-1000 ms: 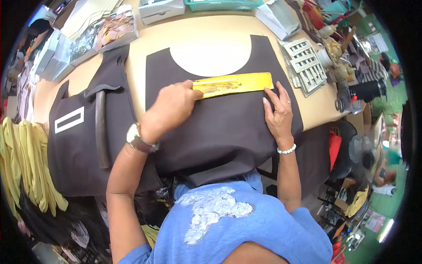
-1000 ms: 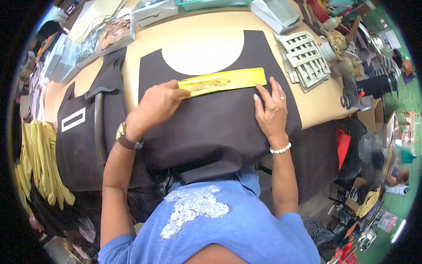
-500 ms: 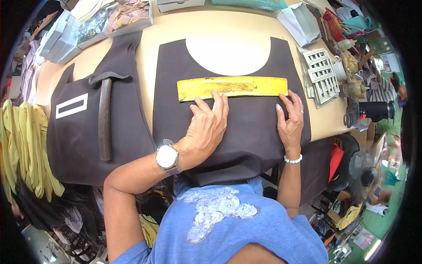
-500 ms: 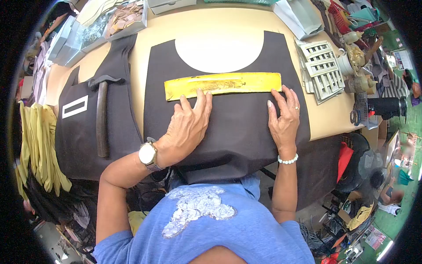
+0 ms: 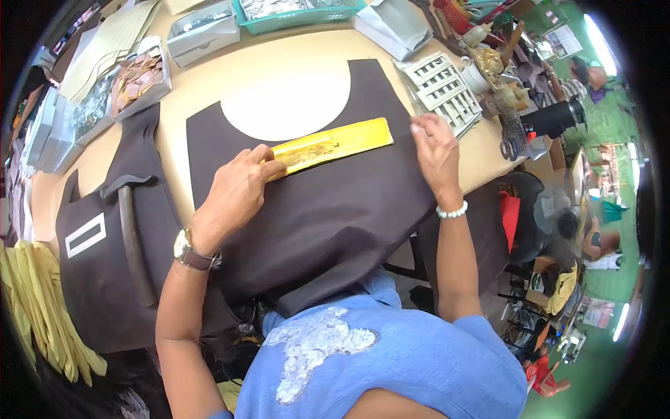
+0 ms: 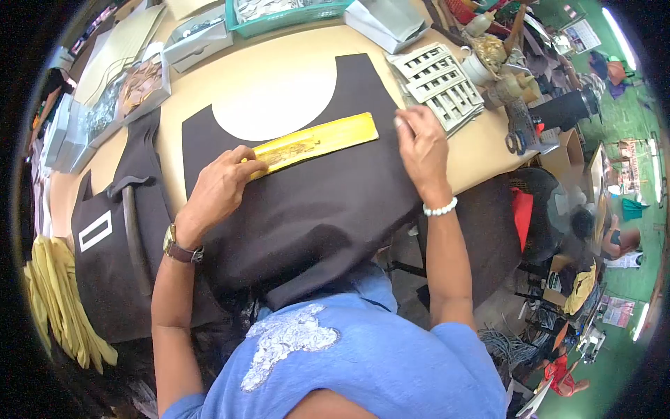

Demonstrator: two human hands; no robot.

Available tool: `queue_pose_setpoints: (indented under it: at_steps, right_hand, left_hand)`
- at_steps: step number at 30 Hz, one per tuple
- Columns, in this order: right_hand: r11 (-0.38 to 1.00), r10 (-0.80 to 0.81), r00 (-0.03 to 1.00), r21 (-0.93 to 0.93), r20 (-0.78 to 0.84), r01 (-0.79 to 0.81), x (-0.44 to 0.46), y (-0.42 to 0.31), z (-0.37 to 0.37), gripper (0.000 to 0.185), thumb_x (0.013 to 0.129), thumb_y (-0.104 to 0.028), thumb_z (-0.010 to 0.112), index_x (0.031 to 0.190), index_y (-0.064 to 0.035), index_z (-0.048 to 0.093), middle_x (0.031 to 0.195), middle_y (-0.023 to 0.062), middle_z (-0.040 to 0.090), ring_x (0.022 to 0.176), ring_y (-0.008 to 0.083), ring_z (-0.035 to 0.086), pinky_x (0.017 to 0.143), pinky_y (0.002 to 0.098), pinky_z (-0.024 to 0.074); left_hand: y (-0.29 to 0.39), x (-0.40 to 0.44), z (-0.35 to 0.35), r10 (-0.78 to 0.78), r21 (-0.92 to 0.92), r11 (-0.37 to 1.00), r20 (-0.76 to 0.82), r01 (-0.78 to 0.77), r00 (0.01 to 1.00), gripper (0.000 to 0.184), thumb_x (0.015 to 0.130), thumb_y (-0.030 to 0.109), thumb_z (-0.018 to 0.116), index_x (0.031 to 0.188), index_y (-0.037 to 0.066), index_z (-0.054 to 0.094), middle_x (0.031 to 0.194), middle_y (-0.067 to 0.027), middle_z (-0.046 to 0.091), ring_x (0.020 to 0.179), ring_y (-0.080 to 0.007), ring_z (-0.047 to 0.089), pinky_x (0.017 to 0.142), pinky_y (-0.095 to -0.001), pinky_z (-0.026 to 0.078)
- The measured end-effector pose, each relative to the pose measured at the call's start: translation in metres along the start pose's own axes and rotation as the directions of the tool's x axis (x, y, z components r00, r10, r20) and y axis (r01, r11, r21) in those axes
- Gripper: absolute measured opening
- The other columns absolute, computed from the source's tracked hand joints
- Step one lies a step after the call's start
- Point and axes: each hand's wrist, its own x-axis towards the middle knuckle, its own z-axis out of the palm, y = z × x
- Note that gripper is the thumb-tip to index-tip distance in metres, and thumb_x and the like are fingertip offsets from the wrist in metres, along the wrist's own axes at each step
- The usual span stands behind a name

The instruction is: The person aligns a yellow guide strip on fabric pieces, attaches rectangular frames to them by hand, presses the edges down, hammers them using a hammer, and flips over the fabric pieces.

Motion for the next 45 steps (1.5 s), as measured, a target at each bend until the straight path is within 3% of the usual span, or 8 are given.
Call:
queue_pose_setpoints:
  at_steps: [8, 15, 20, 23, 25, 28, 34, 45]
  right_hand:
    - [0.891, 0.024, 0.992, -0.448, -0.120, -0.075, 0.045, 0.034, 0.013, 0.024, 0.076, -0.022, 0.070, 0.093, -0.0055, 0.066, 0.094, 0.0129, 0.062, 0.089, 0.0321, 0.061, 0.078, 0.0403, 0.0485]
    - [0.928, 0.042, 0.979, -0.354, -0.199, -0.111, 0.051, 0.046, 0.009, 0.019, 0.083, -0.020, 0.062, 0.097, -0.0073, 0.065, 0.091, 0.0126, 0.062, 0.082, 0.0330, 0.063, 0.073, 0.0408, 0.0505]
    - [0.816, -0.245, 0.841, -0.571, -0.483, -0.091, 0.051, 0.025, -0.041, 0.017, 0.088, -0.011, 0.055, 0.100, -0.0045, 0.066, 0.090, 0.0121, 0.064, 0.078, 0.0315, 0.063, 0.069, 0.0373, 0.0510]
    - [0.995, -0.032, 0.803, -0.098, -0.595, -0.033, 0.040, 0.007, -0.055, 0.023, 0.089, -0.007, 0.058, 0.111, -0.0004, 0.063, 0.095, 0.0102, 0.065, 0.073, 0.0183, 0.062, 0.067, 0.0305, 0.0502]
    - [0.867, 0.241, 0.854, 0.498, -0.461, 0.024, 0.031, -0.020, -0.046, 0.026, 0.091, -0.007, 0.058, 0.115, 0.0024, 0.059, 0.095, 0.0071, 0.066, 0.074, 0.0077, 0.058, 0.066, 0.0228, 0.0482]
    - [0.606, 0.343, 0.939, 0.759, 0.021, -0.238, 0.007, -0.036, -0.022, 0.029, 0.089, -0.006, 0.060, 0.117, 0.0011, 0.058, 0.090, 0.0046, 0.066, 0.071, 0.0063, 0.057, 0.063, 0.0196, 0.0463]
    - [0.586, 0.285, 0.795, 0.559, 0.536, -0.586, -0.028, -0.051, 0.012, 0.030, 0.086, -0.006, 0.062, 0.115, 0.0019, 0.059, 0.080, 0.0012, 0.065, 0.066, 0.0027, 0.054, 0.059, 0.0166, 0.0422]
    - [0.685, 0.366, 0.744, 0.379, 0.560, -0.622, -0.028, -0.056, 0.021, 0.031, 0.083, -0.008, 0.064, 0.112, 0.0015, 0.062, 0.071, -0.0016, 0.063, 0.061, 0.0032, 0.053, 0.053, 0.0173, 0.0408]
  left_hand:
    - [-0.005, 0.001, -0.001, -0.011, -0.066, 0.998, 0.024, 0.012, 1.000, 0.020, 0.083, 0.002, 0.055, 0.099, 0.007, 0.066, 0.104, -0.0094, 0.059, 0.096, -0.0279, 0.057, 0.084, -0.0386, 0.046]
    - [-0.007, 0.002, -0.001, 0.001, -0.068, 0.998, 0.033, 0.001, 0.999, 0.021, 0.082, 0.002, 0.055, 0.100, 0.007, 0.065, 0.105, -0.0098, 0.058, 0.097, -0.0283, 0.057, 0.086, -0.0387, 0.046]
    - [-0.008, 0.001, -0.002, -0.001, -0.100, 0.995, 0.046, 0.006, 0.999, 0.022, 0.081, 0.001, 0.056, 0.100, 0.006, 0.065, 0.106, -0.0103, 0.058, 0.098, -0.0298, 0.057, 0.085, -0.0390, 0.046]
    - [-0.015, 0.003, -0.002, 0.005, -0.139, 0.990, 0.057, 0.003, 0.998, 0.027, 0.080, -0.001, 0.057, 0.105, 0.006, 0.063, 0.103, -0.0120, 0.060, 0.095, -0.0305, 0.059, 0.083, -0.0381, 0.047]
    - [-0.021, 0.004, 0.002, -0.015, -0.237, 0.971, 0.029, 0.022, 0.999, 0.029, 0.080, -0.002, 0.057, 0.108, 0.005, 0.060, 0.102, -0.0130, 0.061, 0.094, -0.0294, 0.061, 0.083, -0.0377, 0.048]
    - [-0.025, 0.005, 0.001, -0.072, -0.362, 0.929, 0.040, 0.081, 0.997, 0.038, 0.080, -0.002, 0.058, 0.117, 0.005, 0.052, 0.102, -0.0141, 0.063, 0.091, -0.0286, 0.062, 0.082, -0.0378, 0.049]
    - [-0.036, 0.004, -0.005, -0.064, -0.496, 0.861, 0.111, 0.111, 0.992, 0.052, 0.081, -0.003, 0.053, 0.131, 0.009, 0.043, 0.103, -0.0151, 0.065, 0.095, -0.0282, 0.062, 0.083, -0.0385, 0.048]
    - [-0.044, 0.003, -0.003, -0.021, -0.480, 0.871, 0.168, 0.101, 0.985, 0.064, 0.077, 0.003, 0.058, 0.137, 0.010, 0.038, 0.108, -0.0112, 0.062, 0.095, -0.0231, 0.060, 0.086, -0.0345, 0.051]
